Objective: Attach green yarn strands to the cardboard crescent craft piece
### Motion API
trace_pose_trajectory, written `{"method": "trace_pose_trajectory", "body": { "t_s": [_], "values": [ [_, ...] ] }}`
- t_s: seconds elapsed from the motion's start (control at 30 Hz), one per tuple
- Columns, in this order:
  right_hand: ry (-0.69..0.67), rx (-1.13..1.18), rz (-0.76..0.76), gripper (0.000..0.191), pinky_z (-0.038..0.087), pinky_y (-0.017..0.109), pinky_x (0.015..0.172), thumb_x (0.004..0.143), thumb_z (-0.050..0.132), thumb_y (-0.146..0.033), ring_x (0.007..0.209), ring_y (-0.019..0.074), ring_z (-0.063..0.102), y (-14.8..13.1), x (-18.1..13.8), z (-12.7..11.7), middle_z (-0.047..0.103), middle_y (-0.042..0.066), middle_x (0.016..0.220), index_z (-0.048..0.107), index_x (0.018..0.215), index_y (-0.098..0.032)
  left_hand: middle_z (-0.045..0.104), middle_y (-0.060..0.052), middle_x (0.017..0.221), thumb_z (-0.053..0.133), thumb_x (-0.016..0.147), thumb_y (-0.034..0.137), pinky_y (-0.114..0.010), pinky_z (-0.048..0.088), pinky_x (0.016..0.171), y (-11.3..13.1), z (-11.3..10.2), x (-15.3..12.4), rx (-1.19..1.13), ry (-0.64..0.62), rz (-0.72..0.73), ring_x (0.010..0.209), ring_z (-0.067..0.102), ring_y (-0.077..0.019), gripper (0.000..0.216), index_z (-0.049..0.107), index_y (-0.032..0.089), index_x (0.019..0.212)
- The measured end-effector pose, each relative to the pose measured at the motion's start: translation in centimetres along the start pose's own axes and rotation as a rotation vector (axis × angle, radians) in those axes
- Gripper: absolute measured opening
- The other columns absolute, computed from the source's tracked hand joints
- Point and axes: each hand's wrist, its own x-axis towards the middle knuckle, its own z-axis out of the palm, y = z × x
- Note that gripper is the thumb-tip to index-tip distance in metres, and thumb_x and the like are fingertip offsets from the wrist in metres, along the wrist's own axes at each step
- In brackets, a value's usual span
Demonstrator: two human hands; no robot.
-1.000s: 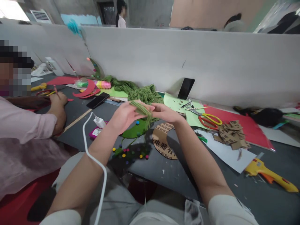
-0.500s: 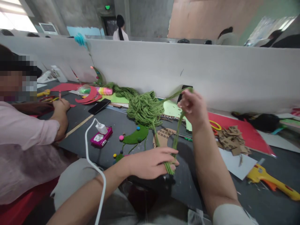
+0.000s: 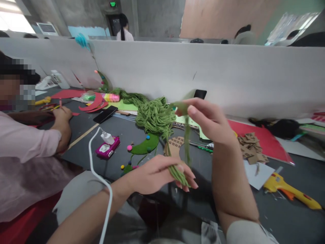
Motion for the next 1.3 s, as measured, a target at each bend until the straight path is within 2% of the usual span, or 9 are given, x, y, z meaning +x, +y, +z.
{"method": "trace_pose_trajectory", "body": {
  "t_s": [0.17,0.3,0.43,0.63,0.73,0.83,1.03,1.17,1.3],
  "values": [
    [-0.179,-0.262,0.397,0.019,0.055,0.048,0.094,0.086,0.070,-0.020,0.096,0.0285,0.071,11.1,1.0,-0.2,0.078,0.010,0.103,0.078,0.104,-0.021,0.079,-0.002,0.106,0.041,0.104,0.053,-0.044,0.062,0.083,3.5,-3.5,-0.6,-0.102,0.623,0.301,0.095,0.076,-0.0251,0.038,0.070,0.029,0.098],
    [-0.421,-0.250,0.563,0.057,0.052,0.052,0.104,0.074,0.081,-0.022,0.120,0.0361,0.065,16.0,0.0,1.9,0.066,0.016,0.138,0.070,0.129,-0.021,0.065,0.007,0.141,0.034,0.105,0.046,-0.046,0.056,0.106,4.3,-8.0,-0.5,0.000,1.025,0.440,0.136,0.058,-0.0239,0.035,0.067,0.035,0.115],
    [-0.299,-0.333,0.498,0.094,0.044,0.053,0.113,0.063,0.090,-0.036,0.135,0.0415,0.053,17.0,-1.0,6.0,0.050,0.021,0.153,0.054,0.148,-0.018,0.063,0.007,0.144,0.042,0.102,0.046,-0.041,0.053,0.113,4.2,-11.1,-1.1,0.042,1.031,0.570,0.147,0.047,-0.0221,0.030,0.064,0.034,0.117],
    [0.034,-0.125,0.567,0.023,0.056,0.042,0.092,0.080,0.067,-0.021,0.097,0.0266,0.070,19.1,-0.5,6.6,0.075,0.010,0.102,0.073,0.101,-0.017,0.062,0.002,0.144,0.037,0.099,0.052,-0.042,0.054,0.108,3.3,-15.7,-1.0,0.102,1.100,0.566,0.141,0.053,-0.0230,0.038,0.061,0.033,0.121],
    [0.132,0.032,0.626,0.024,0.056,0.031,0.064,0.081,0.068,-0.031,0.068,0.0172,0.068,18.9,0.1,4.6,0.074,0.006,0.088,0.070,0.099,-0.017,0.063,-0.005,0.142,0.059,0.087,0.043,-0.047,0.057,0.099,1.1,-18.2,0.2,0.291,1.111,0.190,0.127,0.064,-0.0285,0.039,0.060,0.031,0.124],
    [0.192,0.190,0.659,0.033,0.051,0.025,0.054,0.075,0.077,-0.038,0.064,0.0127,0.067,17.7,0.5,2.9,0.075,0.007,0.094,0.070,0.099,-0.017,0.071,-0.014,0.129,0.071,0.077,0.041,-0.049,0.051,0.104,-1.6,-19.4,1.1,0.844,0.874,-0.243,0.123,0.064,-0.0354,0.040,0.069,0.021,0.112],
    [0.505,0.545,0.640,0.023,0.057,0.024,0.069,0.065,0.080,-0.016,0.072,0.0102,0.067,16.5,1.6,1.3,0.073,0.001,0.085,0.069,0.085,-0.019,0.074,-0.023,0.115,0.062,0.083,0.037,-0.061,0.051,0.088,-2.8,-18.7,1.3,1.341,0.843,-0.777,0.106,0.068,-0.0475,0.027,0.076,0.020,0.099],
    [0.656,0.572,0.615,0.020,0.059,0.025,0.070,0.065,0.073,-0.008,0.067,0.0096,0.064,17.0,1.8,0.5,0.069,0.000,0.076,0.061,0.076,-0.019,0.075,-0.017,0.107,0.055,0.091,0.040,-0.050,0.053,0.084,-3.3,-16.9,2.4,1.383,0.808,-0.653,0.101,0.070,-0.0397,0.028,0.074,0.021,0.097],
    [0.684,0.631,0.607,0.018,0.056,0.020,0.064,0.067,0.069,-0.010,0.065,0.0079,0.062,16.8,2.0,-0.5,0.070,0.000,0.078,0.061,0.081,-0.019,0.058,-0.012,0.148,0.056,0.094,0.040,-0.036,0.054,0.084,-6.1,-14.8,4.9,1.310,0.461,-0.323,0.116,0.066,-0.0292,0.049,0.059,0.022,0.139]
  ]
}}
